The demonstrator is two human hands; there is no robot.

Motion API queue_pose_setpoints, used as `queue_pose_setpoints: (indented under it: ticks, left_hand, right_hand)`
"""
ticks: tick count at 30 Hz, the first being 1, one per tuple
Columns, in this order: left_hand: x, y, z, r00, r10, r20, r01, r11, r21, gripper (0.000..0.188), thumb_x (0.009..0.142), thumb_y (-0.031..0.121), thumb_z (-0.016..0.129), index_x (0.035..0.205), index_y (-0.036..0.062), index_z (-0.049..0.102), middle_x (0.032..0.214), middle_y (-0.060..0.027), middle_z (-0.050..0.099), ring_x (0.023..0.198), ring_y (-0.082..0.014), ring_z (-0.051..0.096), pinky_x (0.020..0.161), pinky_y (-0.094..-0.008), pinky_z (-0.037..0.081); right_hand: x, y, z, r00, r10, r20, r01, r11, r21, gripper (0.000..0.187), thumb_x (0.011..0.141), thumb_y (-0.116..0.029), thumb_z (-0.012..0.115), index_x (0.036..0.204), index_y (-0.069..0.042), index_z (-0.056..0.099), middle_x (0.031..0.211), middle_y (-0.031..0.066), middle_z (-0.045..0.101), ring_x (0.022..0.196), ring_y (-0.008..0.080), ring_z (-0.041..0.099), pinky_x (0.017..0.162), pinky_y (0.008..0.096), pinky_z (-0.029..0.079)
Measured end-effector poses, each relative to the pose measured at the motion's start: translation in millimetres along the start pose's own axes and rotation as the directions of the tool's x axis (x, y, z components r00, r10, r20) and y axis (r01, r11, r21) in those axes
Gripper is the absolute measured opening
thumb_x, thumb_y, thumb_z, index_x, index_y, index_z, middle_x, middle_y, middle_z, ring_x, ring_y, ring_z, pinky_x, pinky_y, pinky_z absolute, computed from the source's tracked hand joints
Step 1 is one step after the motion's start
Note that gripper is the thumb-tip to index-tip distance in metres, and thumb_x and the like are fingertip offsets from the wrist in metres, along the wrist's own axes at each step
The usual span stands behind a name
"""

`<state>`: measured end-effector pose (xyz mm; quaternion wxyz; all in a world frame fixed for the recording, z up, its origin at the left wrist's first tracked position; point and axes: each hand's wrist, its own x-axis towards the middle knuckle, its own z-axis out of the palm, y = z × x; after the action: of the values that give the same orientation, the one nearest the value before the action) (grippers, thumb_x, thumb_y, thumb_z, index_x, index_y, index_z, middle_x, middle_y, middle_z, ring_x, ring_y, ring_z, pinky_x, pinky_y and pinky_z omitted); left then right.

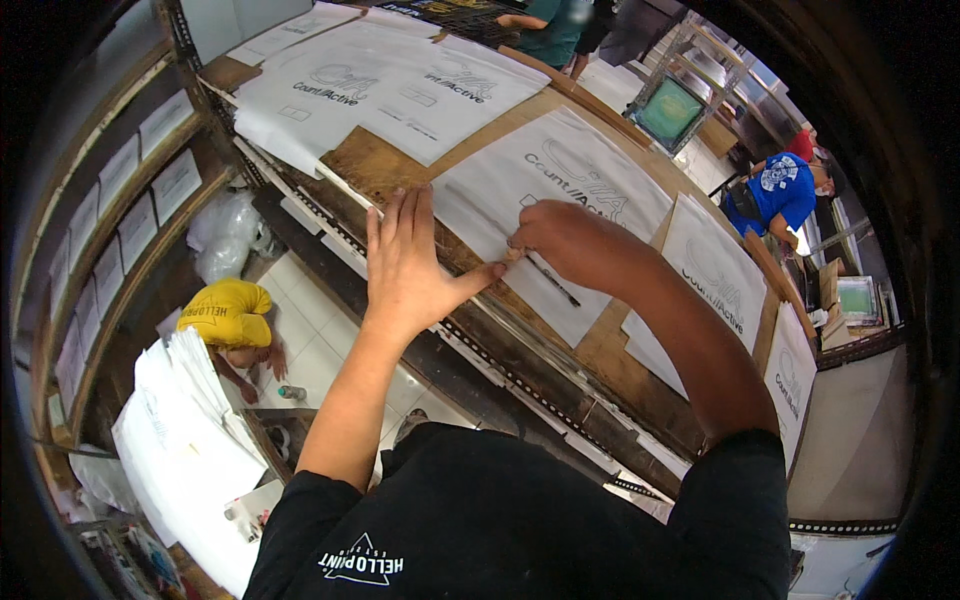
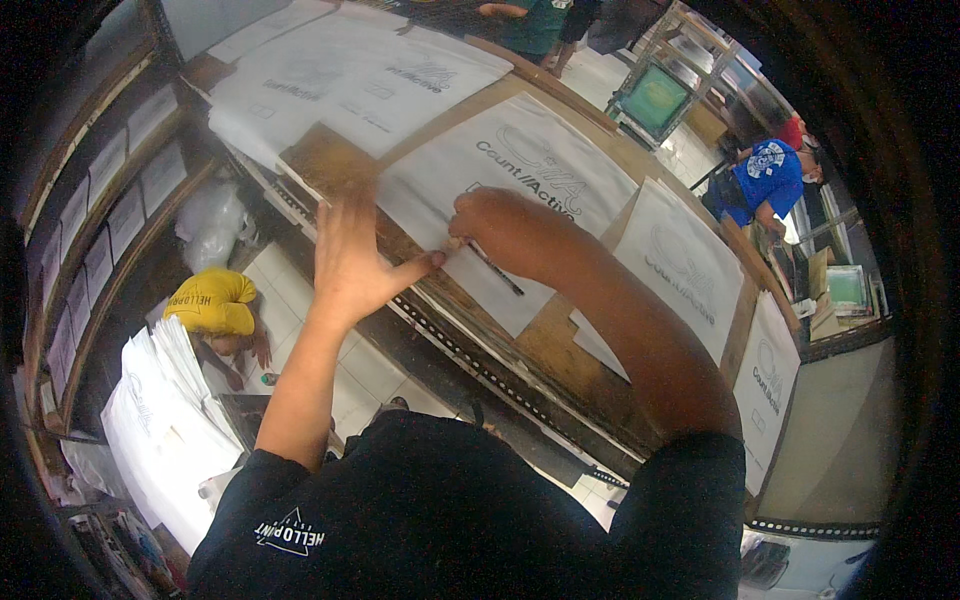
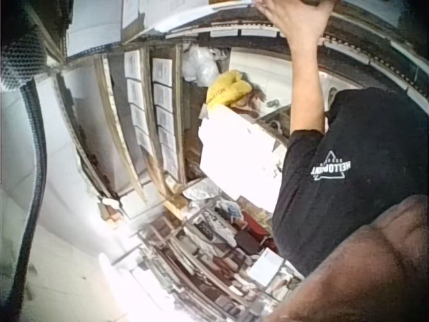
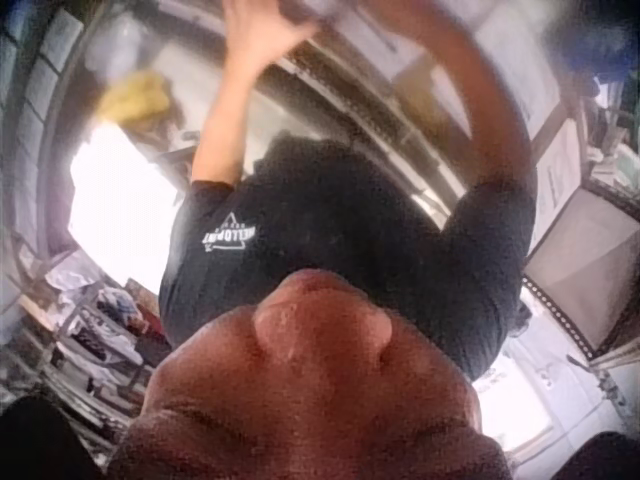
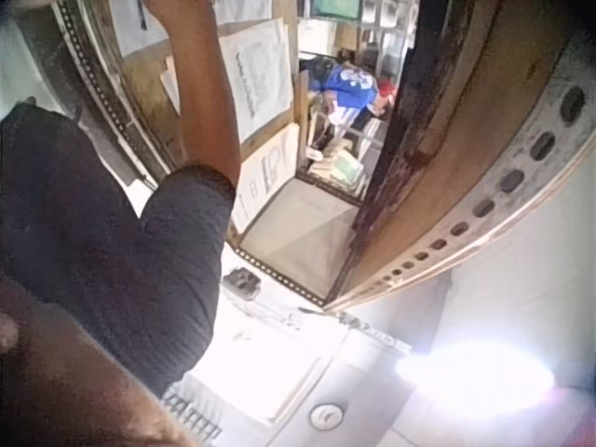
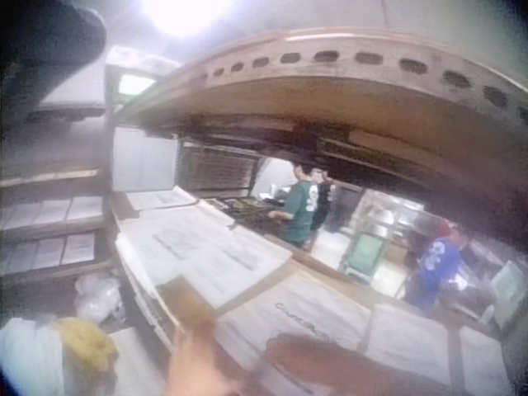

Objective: The person applies adhesive labels to printed plastic bags by hand, using a small scraping tool to smooth them down.

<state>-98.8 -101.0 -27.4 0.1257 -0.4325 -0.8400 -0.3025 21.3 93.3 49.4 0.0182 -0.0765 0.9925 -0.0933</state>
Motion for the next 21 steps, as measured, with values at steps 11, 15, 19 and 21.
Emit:
queue_pose_setpoints:
  ticks: [11,15,19,21]
  left_hand:
    - [-3,2,3,1.0,0.015,-0.026,-0.014,0.998,0.055,0.122,0.068,0.074,0.075,0.146,-0.0113,0.037,0.149,-0.0308,0.042,0.146,-0.0427,0.033,0.121,-0.0582,0.017]
    - [-5,-1,4,1.0,0.001,-0.03,0.001,0.998,0.063,0.122,0.069,0.076,0.073,0.146,-0.0115,0.037,0.15,-0.0312,0.042,0.146,-0.043,0.032,0.121,-0.0582,0.016]
    - [-6,-1,5,0.999,0.008,-0.032,-0.006,0.998,0.055,0.122,0.069,0.076,0.072,0.146,-0.0119,0.037,0.15,-0.0314,0.041,0.147,-0.0423,0.032,0.121,-0.0592,0.015]
    - [-6,-2,7,0.997,0.028,-0.065,-0.026,0.999,0.039,0.122,0.069,0.076,0.072,0.146,-0.0123,0.037,0.15,-0.0315,0.042,0.146,-0.0418,0.032,0.121,-0.0605,0.014]
  right_hand:
    - [-79,-20,-2,0.992,0.11,0.066,-0.113,0.993,0.043,0.026,0.091,-0.002,0.054,0.109,-0.002,0.071,0.101,0.0151,0.064,0.105,0.0326,0.062,0.093,0.0415,0.05]
    - [-92,-27,-3,0.987,0.152,0.059,-0.155,0.986,0.064,0.025,0.089,0.0,0.057,0.108,-0.002,0.071,0.1,0.0153,0.064,0.104,0.0331,0.062,0.092,0.0421,0.05]
    - [-87,-26,-12,0.984,0.121,0.134,-0.13,0.99,0.058,0.025,0.087,0.001,0.059,0.109,-0.003,0.072,0.098,0.0153,0.066,0.1,0.0347,0.063,0.091,0.0418,0.051]
    - [-80,-23,-20,0.975,0.14,0.174,-0.152,0.987,0.058,0.023,0.088,0.001,0.06,0.107,-0.003,0.072,0.1,0.0148,0.068,0.098,0.0329,0.065,0.089,0.0403,0.052]
